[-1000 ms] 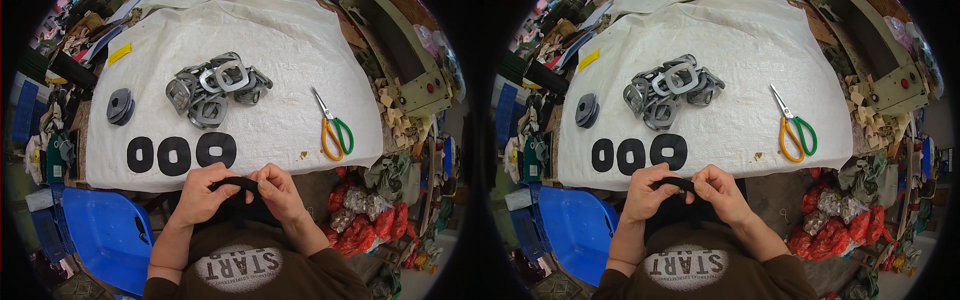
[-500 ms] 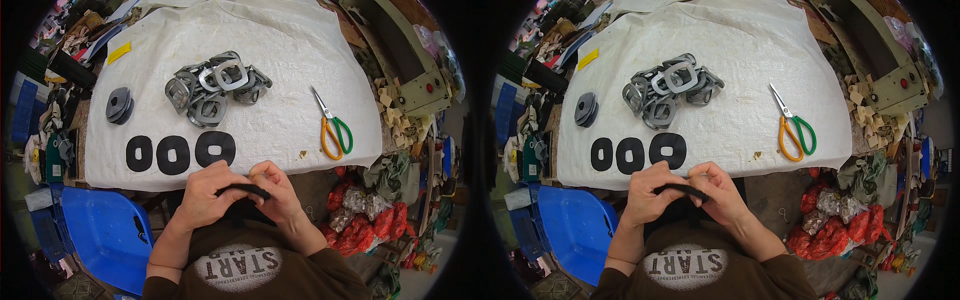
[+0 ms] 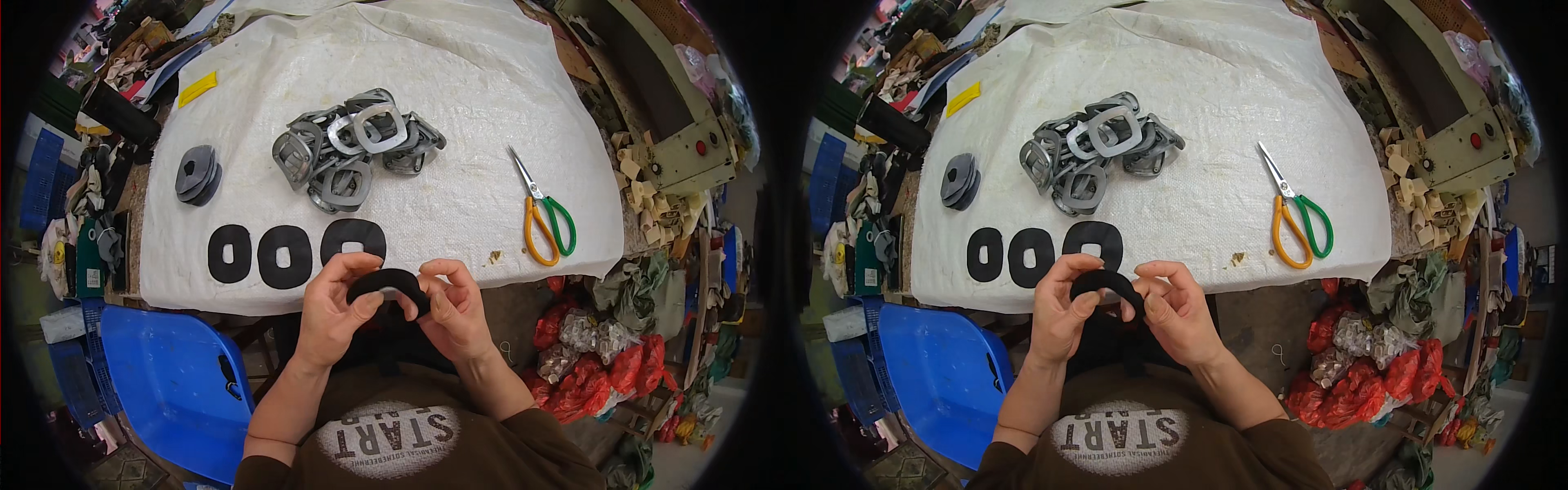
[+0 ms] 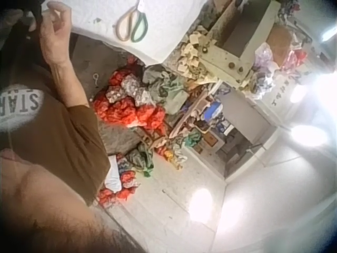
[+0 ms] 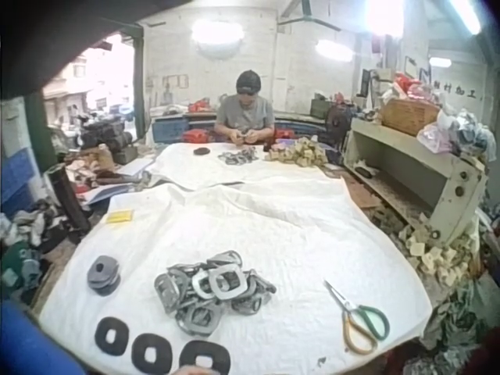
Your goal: The recorder is shown assembling gray plastic shoe components with black padding, using a screwdriver to secure them.
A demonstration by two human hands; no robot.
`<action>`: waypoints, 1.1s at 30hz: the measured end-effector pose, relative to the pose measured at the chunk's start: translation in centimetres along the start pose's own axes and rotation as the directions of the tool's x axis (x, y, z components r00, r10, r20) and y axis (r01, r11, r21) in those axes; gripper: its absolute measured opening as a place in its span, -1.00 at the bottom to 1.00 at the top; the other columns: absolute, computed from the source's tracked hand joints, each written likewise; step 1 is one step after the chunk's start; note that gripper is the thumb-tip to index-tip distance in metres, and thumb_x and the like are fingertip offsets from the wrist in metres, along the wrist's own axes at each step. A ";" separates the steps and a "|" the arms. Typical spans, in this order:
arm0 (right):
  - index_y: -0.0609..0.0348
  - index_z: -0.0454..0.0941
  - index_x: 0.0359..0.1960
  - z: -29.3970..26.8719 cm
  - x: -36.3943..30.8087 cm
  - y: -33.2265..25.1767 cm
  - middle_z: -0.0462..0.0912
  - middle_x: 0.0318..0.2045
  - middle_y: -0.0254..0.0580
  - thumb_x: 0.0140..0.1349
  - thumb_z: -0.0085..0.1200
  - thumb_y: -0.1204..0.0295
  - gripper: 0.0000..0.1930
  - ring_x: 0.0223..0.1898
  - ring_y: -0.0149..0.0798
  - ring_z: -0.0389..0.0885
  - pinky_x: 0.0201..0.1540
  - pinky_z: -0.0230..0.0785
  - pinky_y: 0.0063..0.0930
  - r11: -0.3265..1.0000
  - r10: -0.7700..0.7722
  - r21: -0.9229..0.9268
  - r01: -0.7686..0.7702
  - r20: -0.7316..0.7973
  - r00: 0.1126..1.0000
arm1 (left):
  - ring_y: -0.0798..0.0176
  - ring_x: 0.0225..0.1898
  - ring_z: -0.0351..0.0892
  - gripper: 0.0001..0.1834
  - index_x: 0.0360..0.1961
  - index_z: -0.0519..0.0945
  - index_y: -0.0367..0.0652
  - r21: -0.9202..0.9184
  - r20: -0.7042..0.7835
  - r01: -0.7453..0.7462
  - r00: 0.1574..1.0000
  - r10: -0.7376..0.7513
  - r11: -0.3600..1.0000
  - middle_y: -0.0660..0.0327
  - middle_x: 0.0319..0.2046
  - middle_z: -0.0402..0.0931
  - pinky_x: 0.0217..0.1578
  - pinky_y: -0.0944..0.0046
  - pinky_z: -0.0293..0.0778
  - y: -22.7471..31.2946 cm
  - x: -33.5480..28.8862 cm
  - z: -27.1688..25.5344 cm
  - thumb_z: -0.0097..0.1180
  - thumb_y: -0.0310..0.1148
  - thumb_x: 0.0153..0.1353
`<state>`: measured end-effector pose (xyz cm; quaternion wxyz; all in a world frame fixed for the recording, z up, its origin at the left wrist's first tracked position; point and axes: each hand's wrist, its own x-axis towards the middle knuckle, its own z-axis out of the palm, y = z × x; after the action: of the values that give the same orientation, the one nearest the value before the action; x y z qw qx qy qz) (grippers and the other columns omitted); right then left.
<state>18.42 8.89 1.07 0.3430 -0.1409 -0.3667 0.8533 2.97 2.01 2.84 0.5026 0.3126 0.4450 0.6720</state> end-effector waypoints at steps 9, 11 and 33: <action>0.22 0.35 -0.13 0.2 0.0 -0.6 0.52 -0.32 -0.09 0.22 0.02 0.35 -0.73 -0.32 -0.33 0.44 -0.21 0.27 -0.43 0.989 0.142 -0.028 -0.142 -0.005 0.990 | 0.50 -0.45 0.41 -0.80 -0.34 0.49 -0.33 -0.005 -0.082 0.006 0.997 -0.006 1.000 0.29 -0.44 0.46 -0.40 0.52 0.33 -0.6 -0.7 -0.5 0.18 -0.41 0.09; 0.21 0.37 -0.25 -0.2 0.1 -0.8 0.52 -0.33 -0.09 0.21 0.02 0.38 -0.82 -0.31 -0.31 0.46 -0.21 0.28 -0.43 0.986 0.138 -0.100 -0.135 0.015 0.990 | 0.50 -0.45 0.40 -0.80 -0.35 0.49 -0.34 0.073 -0.061 -0.024 0.998 0.029 0.997 0.29 -0.43 0.45 -0.41 0.53 0.32 -0.2 -0.5 -0.4 0.18 -0.41 0.09; 0.15 0.32 -0.45 0.6 0.3 0.5 0.46 -0.55 -0.18 0.15 0.06 0.35 -0.80 -0.42 -0.29 0.41 -0.20 0.21 -0.40 0.962 0.137 0.215 -0.166 0.146 0.980 | 0.45 -0.45 0.42 -0.80 -0.27 0.52 -0.37 0.044 0.020 -0.113 0.993 0.112 0.993 0.24 -0.47 0.45 -0.39 0.50 0.36 -0.4 -0.4 -0.2 0.18 -0.55 0.05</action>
<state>17.66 8.54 1.12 0.2657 -0.0727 -0.2770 0.9206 3.11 1.58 2.45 0.4607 0.3543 0.4372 0.6863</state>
